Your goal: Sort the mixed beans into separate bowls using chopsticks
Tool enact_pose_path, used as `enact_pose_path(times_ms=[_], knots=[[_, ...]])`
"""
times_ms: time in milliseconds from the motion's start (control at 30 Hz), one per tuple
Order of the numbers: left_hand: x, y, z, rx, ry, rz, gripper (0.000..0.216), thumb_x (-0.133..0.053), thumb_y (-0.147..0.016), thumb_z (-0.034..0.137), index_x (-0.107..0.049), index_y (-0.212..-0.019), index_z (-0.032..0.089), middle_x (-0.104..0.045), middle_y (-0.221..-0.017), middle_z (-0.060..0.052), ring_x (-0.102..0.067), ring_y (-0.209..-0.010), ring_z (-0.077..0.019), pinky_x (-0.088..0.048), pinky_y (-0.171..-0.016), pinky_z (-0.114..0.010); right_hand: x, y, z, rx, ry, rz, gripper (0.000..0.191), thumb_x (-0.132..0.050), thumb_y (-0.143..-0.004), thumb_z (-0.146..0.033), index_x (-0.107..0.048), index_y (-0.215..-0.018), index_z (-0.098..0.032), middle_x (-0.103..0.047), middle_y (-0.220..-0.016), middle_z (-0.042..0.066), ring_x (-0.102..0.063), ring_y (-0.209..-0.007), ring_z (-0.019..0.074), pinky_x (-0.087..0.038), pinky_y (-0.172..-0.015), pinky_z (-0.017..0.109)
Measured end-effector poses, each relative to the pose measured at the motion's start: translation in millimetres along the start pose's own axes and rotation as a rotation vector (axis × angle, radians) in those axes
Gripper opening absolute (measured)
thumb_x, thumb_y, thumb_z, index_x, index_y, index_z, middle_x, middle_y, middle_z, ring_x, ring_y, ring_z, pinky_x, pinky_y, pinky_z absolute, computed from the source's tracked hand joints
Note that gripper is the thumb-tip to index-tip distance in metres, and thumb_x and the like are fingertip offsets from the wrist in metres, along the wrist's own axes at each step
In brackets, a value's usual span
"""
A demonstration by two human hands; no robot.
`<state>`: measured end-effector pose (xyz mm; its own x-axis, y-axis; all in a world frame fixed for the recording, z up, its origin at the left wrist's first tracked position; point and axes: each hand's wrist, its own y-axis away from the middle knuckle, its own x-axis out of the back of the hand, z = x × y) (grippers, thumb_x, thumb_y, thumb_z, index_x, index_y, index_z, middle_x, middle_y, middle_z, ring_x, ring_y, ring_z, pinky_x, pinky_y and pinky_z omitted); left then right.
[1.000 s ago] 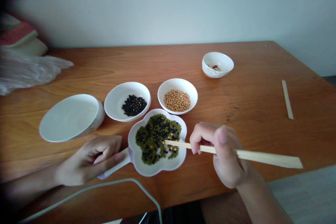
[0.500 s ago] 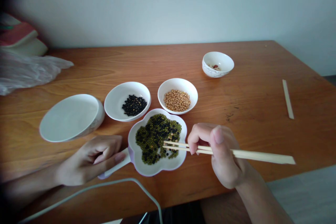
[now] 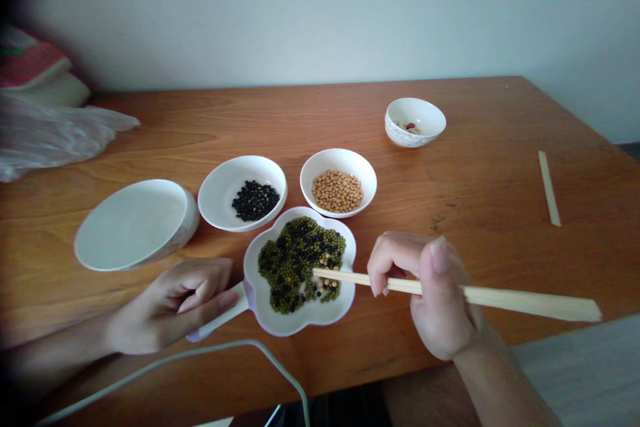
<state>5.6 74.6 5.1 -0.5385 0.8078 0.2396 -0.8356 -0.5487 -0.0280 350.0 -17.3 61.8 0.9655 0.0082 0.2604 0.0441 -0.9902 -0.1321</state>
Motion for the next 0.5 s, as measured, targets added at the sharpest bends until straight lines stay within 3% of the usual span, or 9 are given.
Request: enact_pose_path(times_ms=[300,500], knots=[[0,0,0,0.013,-0.006,-0.001,0.043,-0.055,-0.099,0.003,-0.029,-0.068,0.020,-0.044,-0.064,0.005,-0.043,-0.059,-0.0084,-0.039,-0.058,-0.021,4,0,3,-0.075,0.009,-0.075,0.079,-0.017,-0.096,-0.082,-0.061,-0.066,-0.023,-0.056,-0.065,0.003,-0.051,-0.061,0.0186,-0.035,-0.060,0.035],[0,-2,0,0.007,-0.001,-0.001,0.044,-0.055,-0.099,0.002,-0.029,-0.068,0.020,-0.044,-0.065,0.005,-0.043,-0.060,-0.0080,-0.039,-0.058,-0.021,6,3,9,-0.070,0.064,-0.107,0.077,-0.015,-0.100,-0.075,-0.062,-0.069,-0.023,-0.057,-0.066,0.003,-0.052,-0.061,0.0182,-0.034,-0.061,0.035]])
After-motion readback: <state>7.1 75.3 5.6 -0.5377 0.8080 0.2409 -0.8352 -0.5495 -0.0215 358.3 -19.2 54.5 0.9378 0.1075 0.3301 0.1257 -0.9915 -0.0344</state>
